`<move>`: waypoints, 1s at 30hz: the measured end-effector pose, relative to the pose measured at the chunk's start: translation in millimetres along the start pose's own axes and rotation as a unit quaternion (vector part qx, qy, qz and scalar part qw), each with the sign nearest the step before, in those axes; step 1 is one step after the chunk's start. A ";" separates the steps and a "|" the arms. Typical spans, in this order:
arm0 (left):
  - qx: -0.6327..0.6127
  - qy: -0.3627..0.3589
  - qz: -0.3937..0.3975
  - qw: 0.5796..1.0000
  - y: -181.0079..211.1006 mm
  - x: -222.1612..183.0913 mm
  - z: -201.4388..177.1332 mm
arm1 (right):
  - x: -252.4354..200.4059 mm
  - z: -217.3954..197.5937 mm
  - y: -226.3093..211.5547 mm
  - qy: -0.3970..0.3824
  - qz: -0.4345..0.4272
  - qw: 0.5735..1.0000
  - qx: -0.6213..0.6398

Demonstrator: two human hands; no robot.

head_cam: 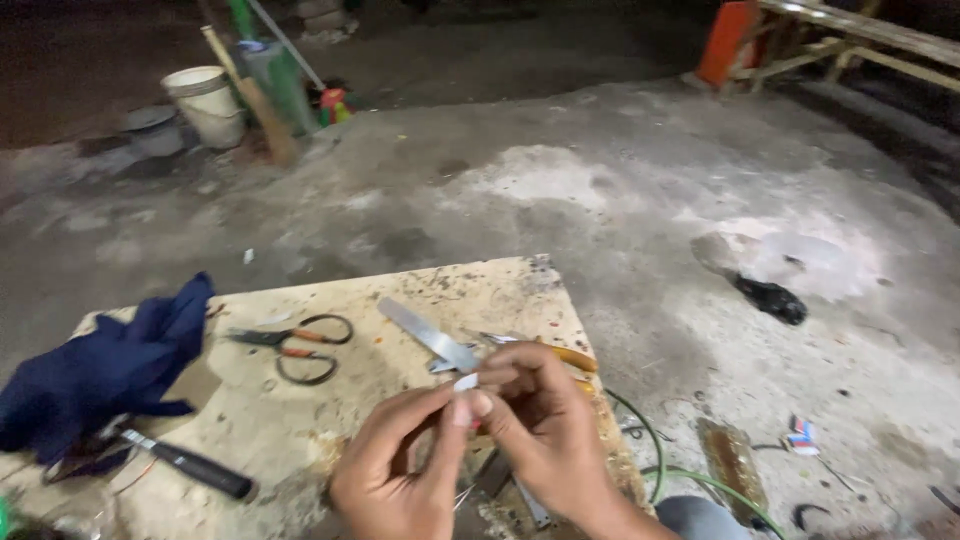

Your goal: Measuring, cutting, and inserting insulation paper into the slots of a motor stator using calipers and scissors.

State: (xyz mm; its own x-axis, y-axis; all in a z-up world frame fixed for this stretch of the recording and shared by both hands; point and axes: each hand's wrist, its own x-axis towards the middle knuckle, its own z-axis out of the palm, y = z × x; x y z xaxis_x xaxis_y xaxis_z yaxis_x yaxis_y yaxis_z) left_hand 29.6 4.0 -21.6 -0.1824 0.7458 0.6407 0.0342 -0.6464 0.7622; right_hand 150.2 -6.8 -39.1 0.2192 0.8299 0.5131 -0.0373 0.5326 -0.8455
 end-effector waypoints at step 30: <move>-0.163 -0.272 -0.188 0.930 12.5 20.8 -72.5 | 9.6 -38.6 27.5 -0.169 -0.010 0.947 -0.273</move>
State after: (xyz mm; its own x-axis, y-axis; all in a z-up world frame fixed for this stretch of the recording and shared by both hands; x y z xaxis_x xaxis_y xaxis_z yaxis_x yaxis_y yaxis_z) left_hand -45.1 -0.2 -5.4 0.4050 0.8431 0.3537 -0.2476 -0.2713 0.9301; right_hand 188.9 9.4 -63.1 -0.1127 0.8754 0.4700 0.4929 0.4600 -0.7385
